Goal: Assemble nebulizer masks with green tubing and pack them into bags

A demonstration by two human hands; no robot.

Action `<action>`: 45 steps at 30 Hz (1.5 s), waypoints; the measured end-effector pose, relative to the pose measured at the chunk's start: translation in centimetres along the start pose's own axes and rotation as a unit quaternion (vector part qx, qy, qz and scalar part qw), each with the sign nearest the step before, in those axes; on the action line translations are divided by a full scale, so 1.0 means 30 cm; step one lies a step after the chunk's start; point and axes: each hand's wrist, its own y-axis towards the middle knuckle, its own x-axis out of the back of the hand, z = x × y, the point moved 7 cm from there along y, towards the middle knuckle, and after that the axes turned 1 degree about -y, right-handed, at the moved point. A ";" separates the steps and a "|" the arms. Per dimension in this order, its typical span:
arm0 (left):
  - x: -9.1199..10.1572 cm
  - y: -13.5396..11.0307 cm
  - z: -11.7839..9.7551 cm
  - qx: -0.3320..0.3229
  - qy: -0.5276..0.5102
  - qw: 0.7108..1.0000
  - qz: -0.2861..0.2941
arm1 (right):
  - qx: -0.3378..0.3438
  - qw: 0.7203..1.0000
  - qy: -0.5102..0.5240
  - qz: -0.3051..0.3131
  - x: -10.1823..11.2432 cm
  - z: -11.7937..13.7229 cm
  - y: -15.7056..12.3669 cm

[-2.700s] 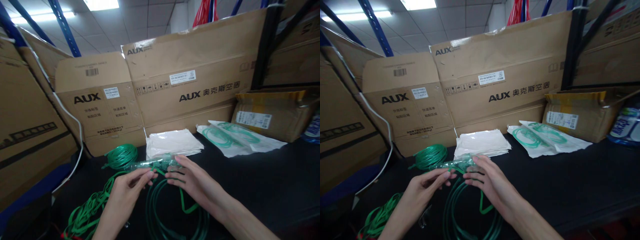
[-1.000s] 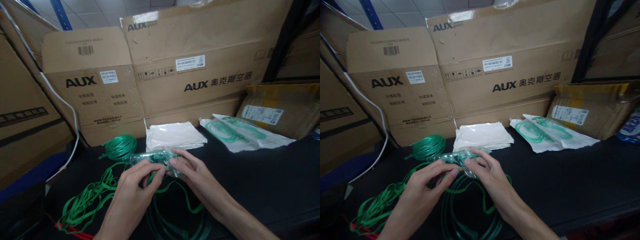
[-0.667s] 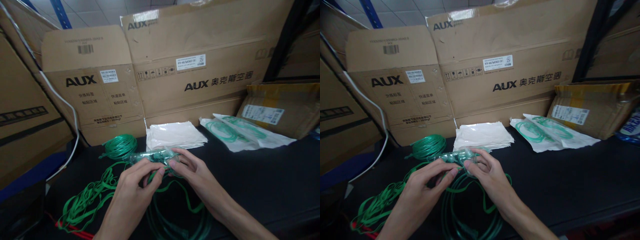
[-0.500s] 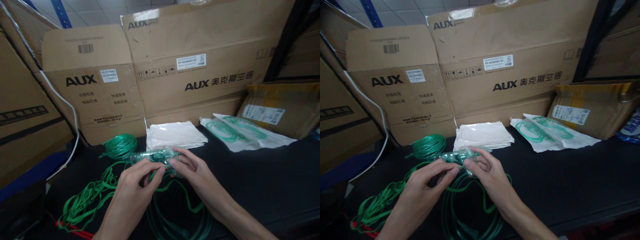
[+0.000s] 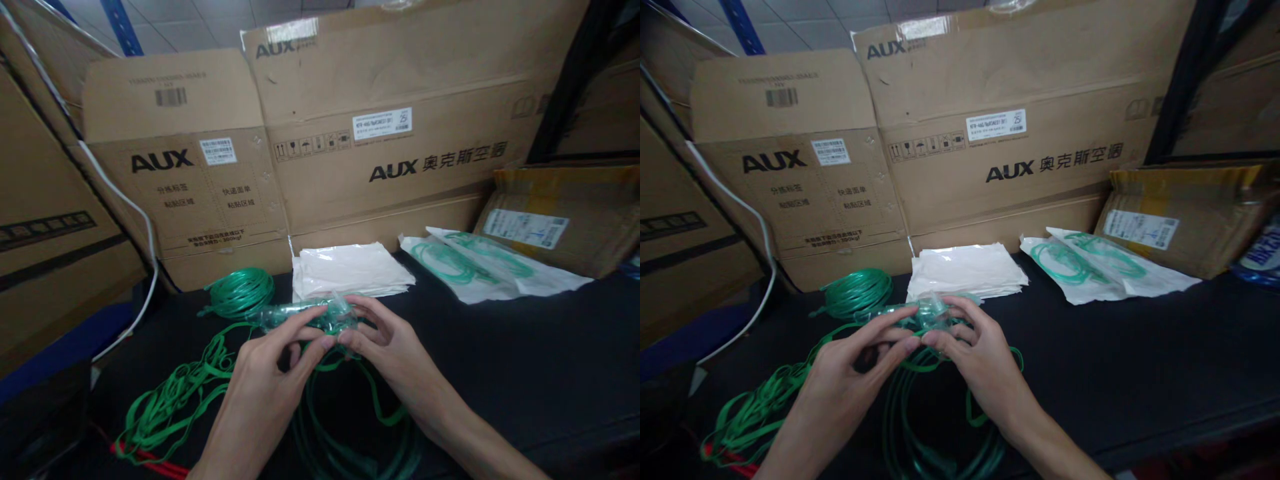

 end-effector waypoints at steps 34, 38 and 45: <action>-0.017 -0.018 -0.059 -0.071 0.093 0.993 0.022 | 0.312 0.883 -0.350 0.013 -0.043 0.139 -0.079; -0.020 -0.019 -0.060 -0.078 0.091 0.993 0.019 | 0.334 0.861 -0.383 0.018 -0.056 0.138 -0.092; -0.025 -0.022 -0.042 -0.053 0.095 0.994 0.029 | 0.348 0.832 -0.432 0.011 -0.059 0.145 -0.094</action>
